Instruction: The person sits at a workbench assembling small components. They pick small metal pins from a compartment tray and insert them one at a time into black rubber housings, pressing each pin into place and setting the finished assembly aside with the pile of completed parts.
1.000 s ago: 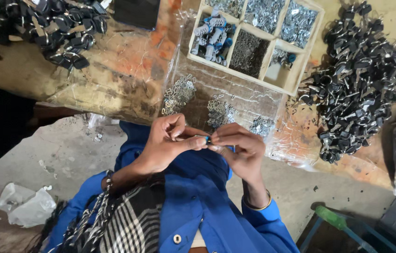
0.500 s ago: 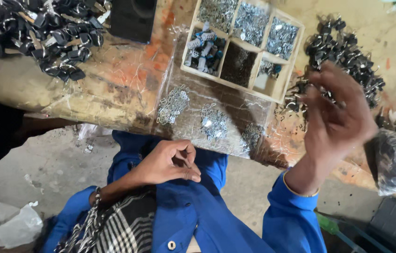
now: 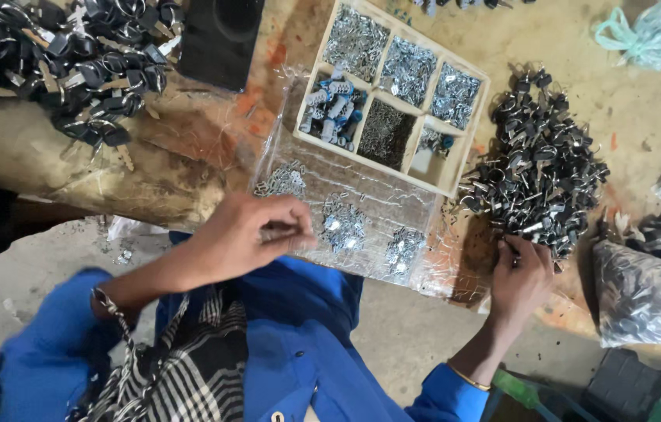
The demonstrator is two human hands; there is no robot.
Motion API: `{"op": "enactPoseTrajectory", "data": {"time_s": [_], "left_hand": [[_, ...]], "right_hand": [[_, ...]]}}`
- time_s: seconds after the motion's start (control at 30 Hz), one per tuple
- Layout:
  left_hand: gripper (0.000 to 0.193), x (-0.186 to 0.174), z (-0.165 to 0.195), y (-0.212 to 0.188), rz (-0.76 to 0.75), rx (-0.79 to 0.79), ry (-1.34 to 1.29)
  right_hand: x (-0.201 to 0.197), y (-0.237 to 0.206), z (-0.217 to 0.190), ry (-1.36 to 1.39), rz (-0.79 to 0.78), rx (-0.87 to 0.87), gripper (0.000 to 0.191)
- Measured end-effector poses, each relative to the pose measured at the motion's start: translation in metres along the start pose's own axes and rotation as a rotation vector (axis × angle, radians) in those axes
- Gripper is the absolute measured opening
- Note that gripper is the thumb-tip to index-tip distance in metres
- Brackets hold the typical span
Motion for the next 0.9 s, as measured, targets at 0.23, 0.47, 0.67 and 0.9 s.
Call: {"op": "enactPoseTrajectory", "data": {"time_s": [0.23, 0.47, 0.67, 0.9], "left_hand": [[0.018, -0.019, 0.024, 0.058, 0.066, 0.201, 0.463], [0.005, 0.006, 0.004, 0.122, -0.026, 0.194, 0.805], [0.020, -0.026, -0.010, 0.150, 0.161, 0.209, 1.047], [0.029, -0.050, -0.028, 0.147, 0.138, 0.087, 0.967]], "right_hand": [[-0.034, -0.006, -0.003, 0.582, 0.468, -0.017, 0.005], [-0.013, 0.002, -0.064, 1.063, -0.169, 0.320, 0.025], [-0.007, 0.000, -0.152, 1.183, 0.010, -0.154, 0.021], [-0.016, 0.001, -0.218, 0.490, -0.012, -0.550, 0.019]]}}
Point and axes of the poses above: each hand's wrist, its own y-axis towards the middle knuckle, its own x-axis out of the palm, z = x × y, the point moved 7 cm from there along y, towards the middle knuckle, and after that the axes turned 1 degree about x, right-handed, at the moved point
